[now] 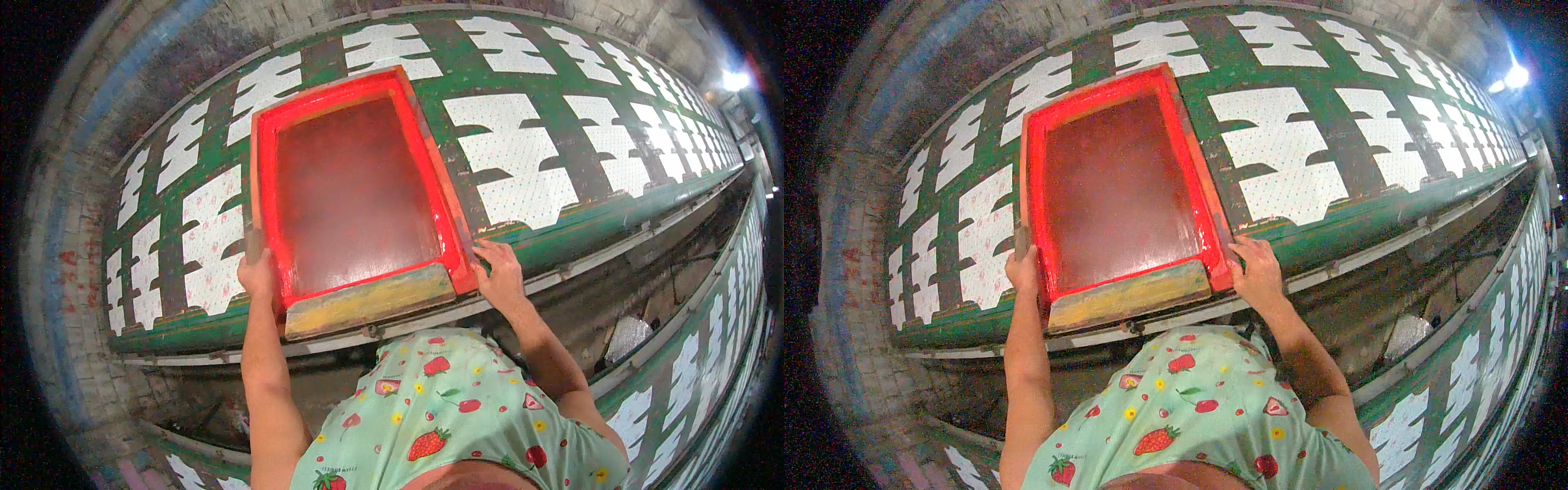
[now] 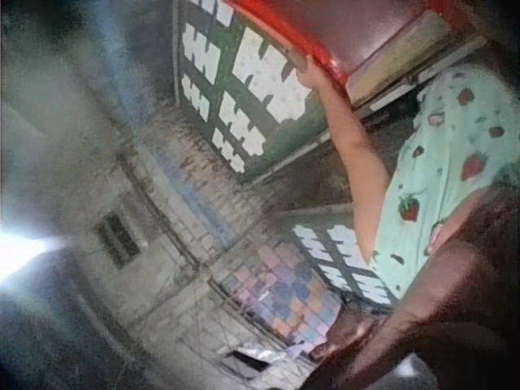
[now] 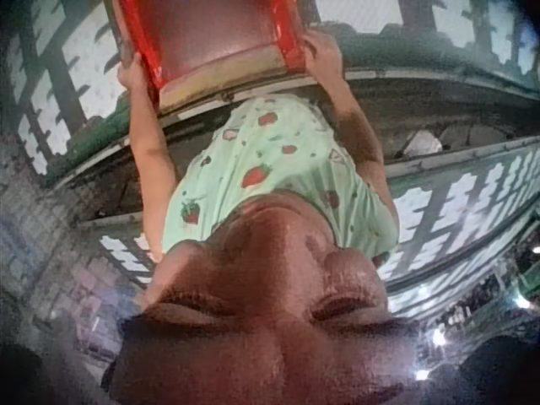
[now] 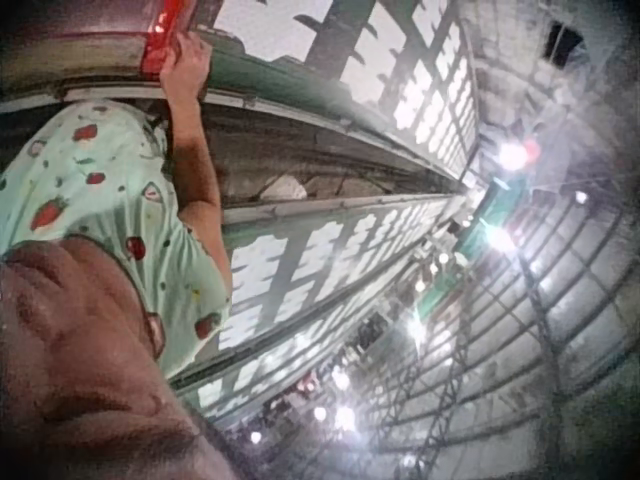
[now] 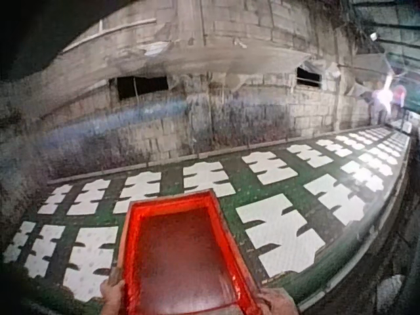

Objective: The person uses a squeegee to spread red ink across a red-framed screen printing mesh placed over a patterned surface. They repeatedly pull the squeegee across the screen to evenly distribute the ink, then lift and reposition the screen to continue the process.

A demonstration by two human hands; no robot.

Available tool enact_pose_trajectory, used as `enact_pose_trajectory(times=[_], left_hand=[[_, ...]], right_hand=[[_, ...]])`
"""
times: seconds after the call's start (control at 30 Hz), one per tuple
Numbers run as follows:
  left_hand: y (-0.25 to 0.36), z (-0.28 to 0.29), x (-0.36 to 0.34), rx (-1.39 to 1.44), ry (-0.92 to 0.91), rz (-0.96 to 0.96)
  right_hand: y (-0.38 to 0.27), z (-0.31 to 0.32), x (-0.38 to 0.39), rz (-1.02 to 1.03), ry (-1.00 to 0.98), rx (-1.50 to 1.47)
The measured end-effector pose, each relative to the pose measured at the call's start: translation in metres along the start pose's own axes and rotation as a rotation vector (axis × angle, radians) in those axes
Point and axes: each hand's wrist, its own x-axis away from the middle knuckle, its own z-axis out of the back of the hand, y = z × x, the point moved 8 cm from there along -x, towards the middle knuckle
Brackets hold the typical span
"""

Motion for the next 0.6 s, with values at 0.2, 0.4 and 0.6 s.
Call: enact_pose_trajectory(times=[0.2,0.4,0.6], left_hand=[[-0.001,0.0,0.0,0.064,-0.006,-0.01],[-0.007,-0.002,-0.004,0.058,-0.039,0.016],[-0.025,-0.011,-0.007,0.236,-0.087,0.127]], right_hand=[[0.033,-0.04,-0.029,-0.207,-0.101,-0.038],[0.027,-0.057,-0.047,-0.188,-0.071,0.085],[0.024,-0.057,-0.055,-0.24,-0.056,0.084]])
